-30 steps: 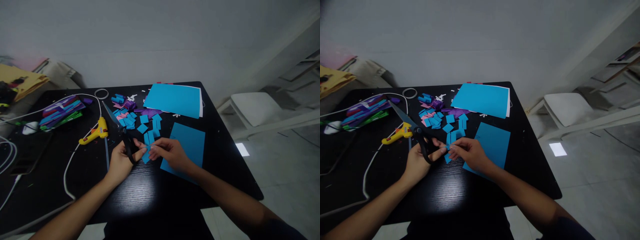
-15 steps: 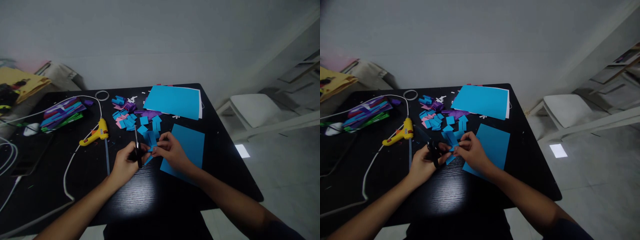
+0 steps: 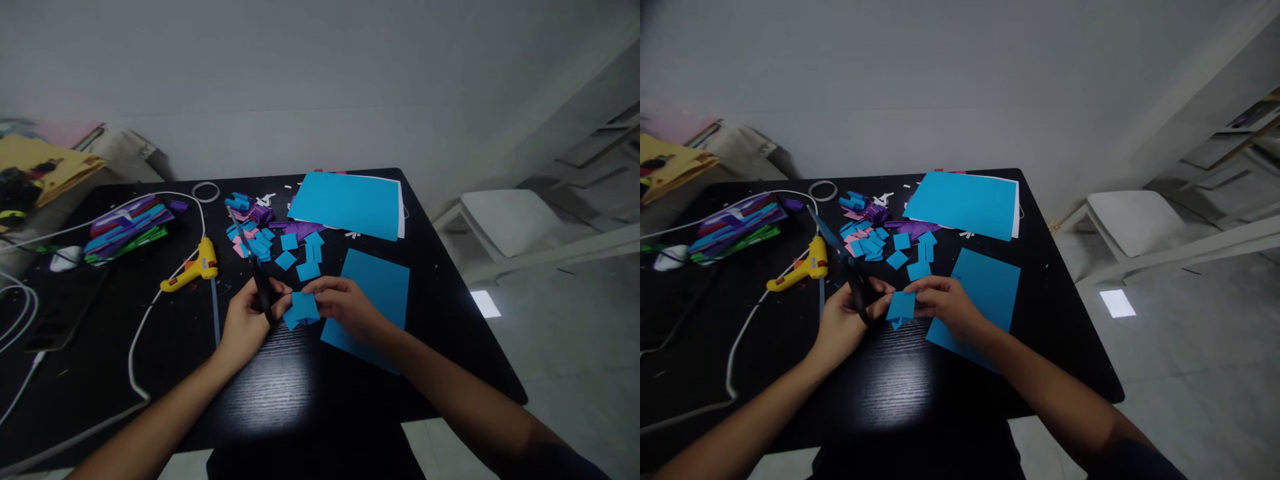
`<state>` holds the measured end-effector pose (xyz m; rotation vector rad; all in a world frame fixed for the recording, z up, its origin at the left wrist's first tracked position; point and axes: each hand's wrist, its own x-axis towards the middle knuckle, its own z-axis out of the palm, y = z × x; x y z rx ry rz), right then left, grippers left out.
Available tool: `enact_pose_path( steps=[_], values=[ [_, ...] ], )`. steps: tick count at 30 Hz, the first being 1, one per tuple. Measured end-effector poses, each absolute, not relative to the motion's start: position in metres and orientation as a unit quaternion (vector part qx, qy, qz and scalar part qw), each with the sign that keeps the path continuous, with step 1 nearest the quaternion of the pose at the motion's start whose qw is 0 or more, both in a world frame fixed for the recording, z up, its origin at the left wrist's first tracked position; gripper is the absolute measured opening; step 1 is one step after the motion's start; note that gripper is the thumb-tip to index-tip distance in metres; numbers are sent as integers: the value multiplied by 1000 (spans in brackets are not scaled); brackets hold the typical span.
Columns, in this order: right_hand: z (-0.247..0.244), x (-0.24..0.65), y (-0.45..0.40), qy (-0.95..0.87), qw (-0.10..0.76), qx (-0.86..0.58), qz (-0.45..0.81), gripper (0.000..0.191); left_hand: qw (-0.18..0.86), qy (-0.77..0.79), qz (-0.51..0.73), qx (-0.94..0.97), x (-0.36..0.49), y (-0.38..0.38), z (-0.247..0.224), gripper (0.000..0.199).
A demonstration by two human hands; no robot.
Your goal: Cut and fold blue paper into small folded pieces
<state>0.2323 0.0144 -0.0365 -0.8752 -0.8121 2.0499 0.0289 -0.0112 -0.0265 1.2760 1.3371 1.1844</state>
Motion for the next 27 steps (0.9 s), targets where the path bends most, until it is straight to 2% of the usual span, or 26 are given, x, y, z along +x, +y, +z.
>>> enact_pose_path(
  steps=[11,16,27],
  values=[
    [-36,233,15,-295,359,-363,807,30,494,511,466,527,26,-11,-23,32],
    [-37,232,14,-317,351,-374,798,38,477,529,460,530,25,-8,-24,33],
    [-37,231,12,-388,346,-372,769,37,486,553,440,514,26,-4,-20,38]
  ],
)
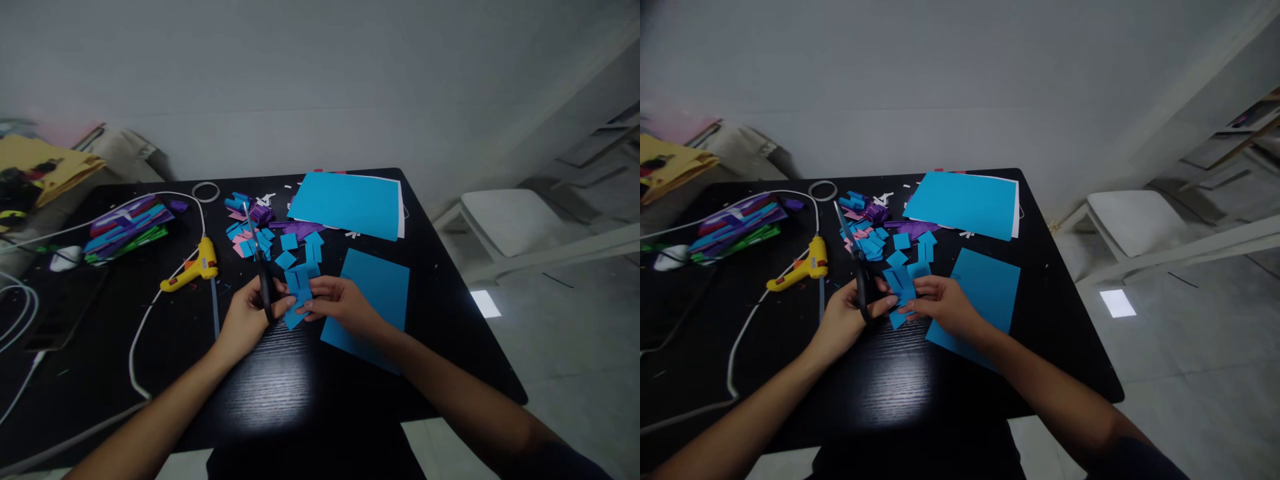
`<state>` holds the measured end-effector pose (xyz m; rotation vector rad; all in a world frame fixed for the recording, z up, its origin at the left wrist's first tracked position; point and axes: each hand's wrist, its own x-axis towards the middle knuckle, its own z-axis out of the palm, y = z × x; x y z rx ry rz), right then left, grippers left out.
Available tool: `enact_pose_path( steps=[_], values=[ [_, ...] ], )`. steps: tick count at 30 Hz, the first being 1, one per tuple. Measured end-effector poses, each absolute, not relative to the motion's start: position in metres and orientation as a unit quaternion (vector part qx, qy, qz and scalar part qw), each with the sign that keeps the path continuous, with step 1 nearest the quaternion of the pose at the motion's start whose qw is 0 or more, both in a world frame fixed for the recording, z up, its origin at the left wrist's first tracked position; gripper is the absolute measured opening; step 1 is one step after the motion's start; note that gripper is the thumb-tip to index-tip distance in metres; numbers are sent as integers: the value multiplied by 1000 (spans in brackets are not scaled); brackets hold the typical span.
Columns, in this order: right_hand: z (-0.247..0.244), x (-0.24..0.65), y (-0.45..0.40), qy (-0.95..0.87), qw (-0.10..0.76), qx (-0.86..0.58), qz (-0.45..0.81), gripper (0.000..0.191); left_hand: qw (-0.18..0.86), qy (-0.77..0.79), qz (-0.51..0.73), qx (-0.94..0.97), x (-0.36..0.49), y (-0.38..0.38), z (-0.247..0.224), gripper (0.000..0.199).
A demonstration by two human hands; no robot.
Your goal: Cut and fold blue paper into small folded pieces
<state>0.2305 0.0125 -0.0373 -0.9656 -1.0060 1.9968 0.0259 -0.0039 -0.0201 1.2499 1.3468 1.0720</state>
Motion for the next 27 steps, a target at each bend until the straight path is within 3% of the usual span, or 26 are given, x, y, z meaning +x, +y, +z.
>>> enact_pose_path(
  steps=[7,12,17,23,27],
  values=[
    [-42,227,11,-387,363,-380,758,29,483,562,440,508,28,-8,-25,37],
    [-45,226,10,-401,359,-402,741,37,416,564,456,548,29,-13,-32,30],
    [-43,226,9,-390,381,-416,728,42,442,552,467,531,29,-13,-31,34],
    [-32,231,13,-300,328,-330,833,40,516,540,478,463,28,-9,-20,37],
    [-27,233,11,-229,256,-259,902,35,506,540,483,467,27,-8,-17,38]
  ],
)
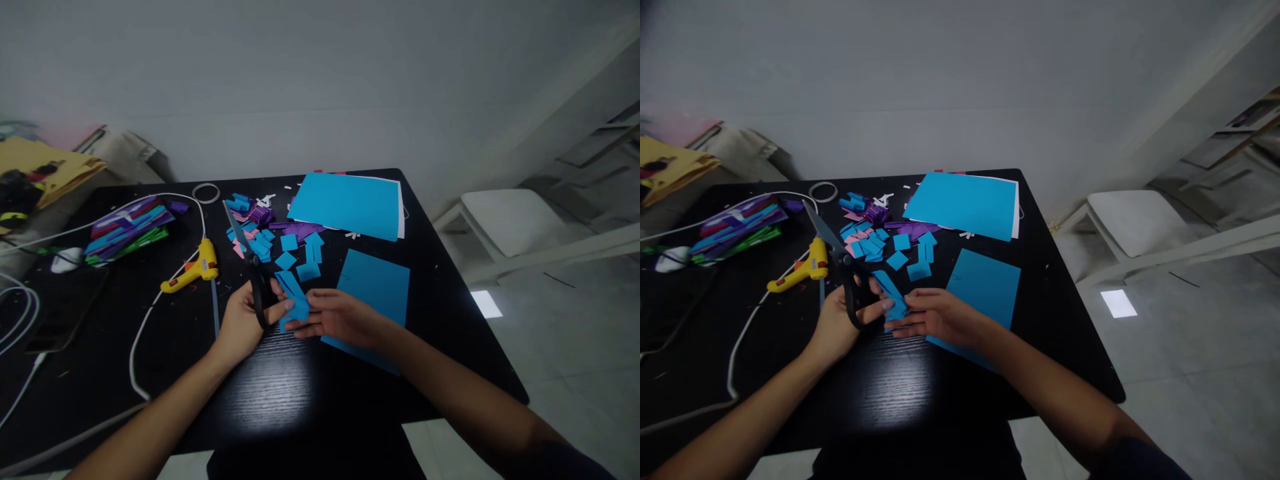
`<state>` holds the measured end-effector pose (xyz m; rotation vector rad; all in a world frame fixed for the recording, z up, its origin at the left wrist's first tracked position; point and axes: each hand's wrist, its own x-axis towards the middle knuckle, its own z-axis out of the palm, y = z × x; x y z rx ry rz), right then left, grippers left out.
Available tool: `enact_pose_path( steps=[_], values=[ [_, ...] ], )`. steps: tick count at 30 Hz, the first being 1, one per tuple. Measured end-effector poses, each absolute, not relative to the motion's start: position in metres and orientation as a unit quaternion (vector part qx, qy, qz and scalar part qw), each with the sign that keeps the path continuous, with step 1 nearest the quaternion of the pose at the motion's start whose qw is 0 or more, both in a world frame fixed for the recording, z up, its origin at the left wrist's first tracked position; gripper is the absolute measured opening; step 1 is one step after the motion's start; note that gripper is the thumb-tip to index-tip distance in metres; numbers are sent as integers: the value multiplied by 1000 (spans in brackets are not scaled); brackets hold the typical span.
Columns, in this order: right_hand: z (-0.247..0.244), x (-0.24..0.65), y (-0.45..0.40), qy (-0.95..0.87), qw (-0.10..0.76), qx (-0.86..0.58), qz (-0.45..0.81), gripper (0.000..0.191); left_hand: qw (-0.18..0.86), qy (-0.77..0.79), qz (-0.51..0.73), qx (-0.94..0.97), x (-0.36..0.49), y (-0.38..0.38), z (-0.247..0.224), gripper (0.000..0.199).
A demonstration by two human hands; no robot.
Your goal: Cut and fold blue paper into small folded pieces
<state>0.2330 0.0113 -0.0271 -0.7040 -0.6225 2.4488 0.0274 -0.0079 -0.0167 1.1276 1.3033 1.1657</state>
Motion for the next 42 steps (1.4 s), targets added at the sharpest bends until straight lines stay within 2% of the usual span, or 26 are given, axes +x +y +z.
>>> enact_pose_path(
  steps=[6,11,14,29,35,42],
  values=[
    [-33,232,11,-218,247,-270,904,30,484,527,464,522,30,-12,-18,29],
    [-34,233,14,-223,246,-306,892,41,484,508,471,535,31,-12,-19,30],
    [-33,234,14,-236,249,-310,887,40,467,517,461,549,31,-11,-18,27],
    [-36,243,28,-224,340,-294,865,27,437,570,407,564,23,-6,-25,31],
    [-37,249,35,-196,390,-322,840,27,396,590,336,619,13,-5,-23,34],
    [-31,256,40,-184,416,-360,815,18,320,603,282,674,0,-1,-20,37]
  ],
)
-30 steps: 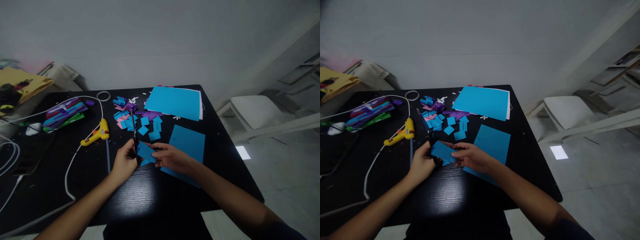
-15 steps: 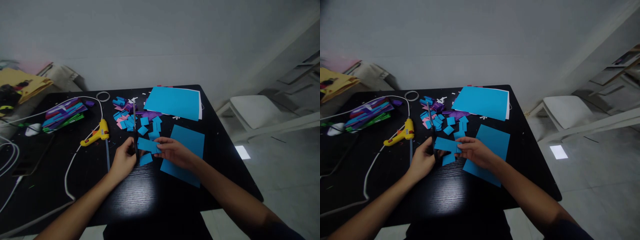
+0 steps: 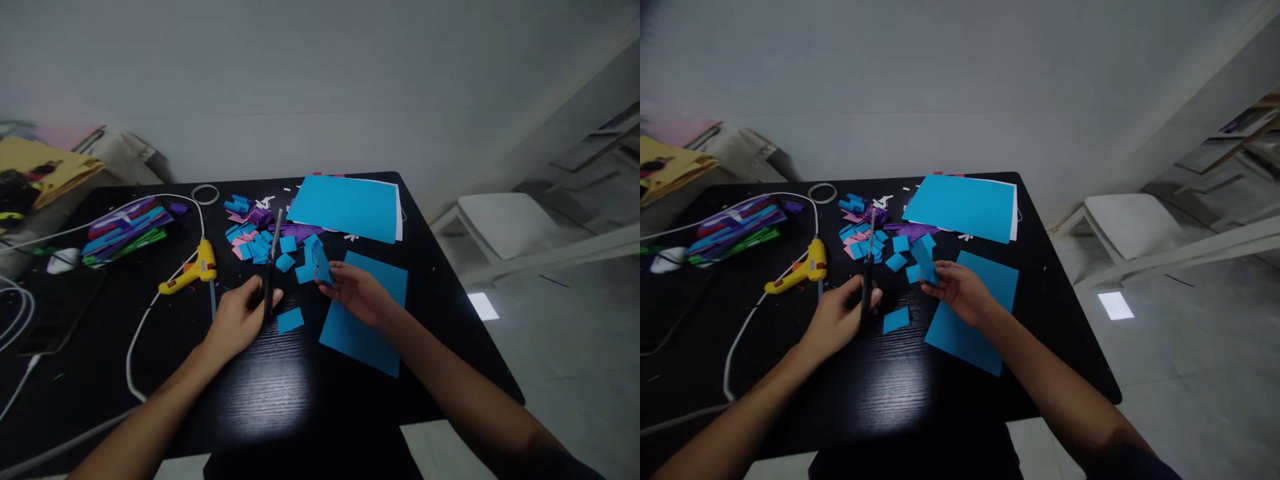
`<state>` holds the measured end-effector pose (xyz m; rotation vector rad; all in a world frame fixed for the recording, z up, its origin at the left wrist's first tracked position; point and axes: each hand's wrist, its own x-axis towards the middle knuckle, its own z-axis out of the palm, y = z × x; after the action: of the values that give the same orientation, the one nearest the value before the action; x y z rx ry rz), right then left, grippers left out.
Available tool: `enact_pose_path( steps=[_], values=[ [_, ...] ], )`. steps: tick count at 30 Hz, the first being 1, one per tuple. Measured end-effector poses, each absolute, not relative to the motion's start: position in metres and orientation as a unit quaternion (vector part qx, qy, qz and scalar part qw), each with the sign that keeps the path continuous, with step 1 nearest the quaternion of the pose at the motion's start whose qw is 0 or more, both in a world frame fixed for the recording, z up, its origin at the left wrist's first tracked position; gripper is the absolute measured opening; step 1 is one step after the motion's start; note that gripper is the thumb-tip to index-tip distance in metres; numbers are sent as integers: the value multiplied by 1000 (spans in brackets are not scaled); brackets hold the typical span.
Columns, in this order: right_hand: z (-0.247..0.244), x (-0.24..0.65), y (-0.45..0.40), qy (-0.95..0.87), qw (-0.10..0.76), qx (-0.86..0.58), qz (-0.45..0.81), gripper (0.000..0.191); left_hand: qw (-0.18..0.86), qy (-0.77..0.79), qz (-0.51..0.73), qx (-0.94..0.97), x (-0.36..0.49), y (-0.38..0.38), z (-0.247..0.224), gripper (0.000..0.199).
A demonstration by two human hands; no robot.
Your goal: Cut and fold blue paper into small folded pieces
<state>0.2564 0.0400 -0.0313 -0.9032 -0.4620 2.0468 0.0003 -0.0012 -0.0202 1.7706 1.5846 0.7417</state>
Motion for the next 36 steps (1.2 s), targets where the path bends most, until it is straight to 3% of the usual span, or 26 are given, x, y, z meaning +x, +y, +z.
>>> enact_pose_path(
  steps=[7,15,24,29,36],
  values=[
    [-34,261,44,-181,459,-387,779,24,245,618,234,709,-4,3,-13,44],
    [-27,261,44,-191,493,-389,755,37,275,589,197,734,-7,3,-8,41],
    [-25,265,47,-253,515,-366,733,31,310,570,145,747,-13,3,1,36],
    [-22,263,45,-264,529,-381,711,33,281,564,158,760,-14,3,0,30],
    [-19,261,41,-290,530,-392,693,35,231,589,84,770,-16,4,0,21]
  ],
)
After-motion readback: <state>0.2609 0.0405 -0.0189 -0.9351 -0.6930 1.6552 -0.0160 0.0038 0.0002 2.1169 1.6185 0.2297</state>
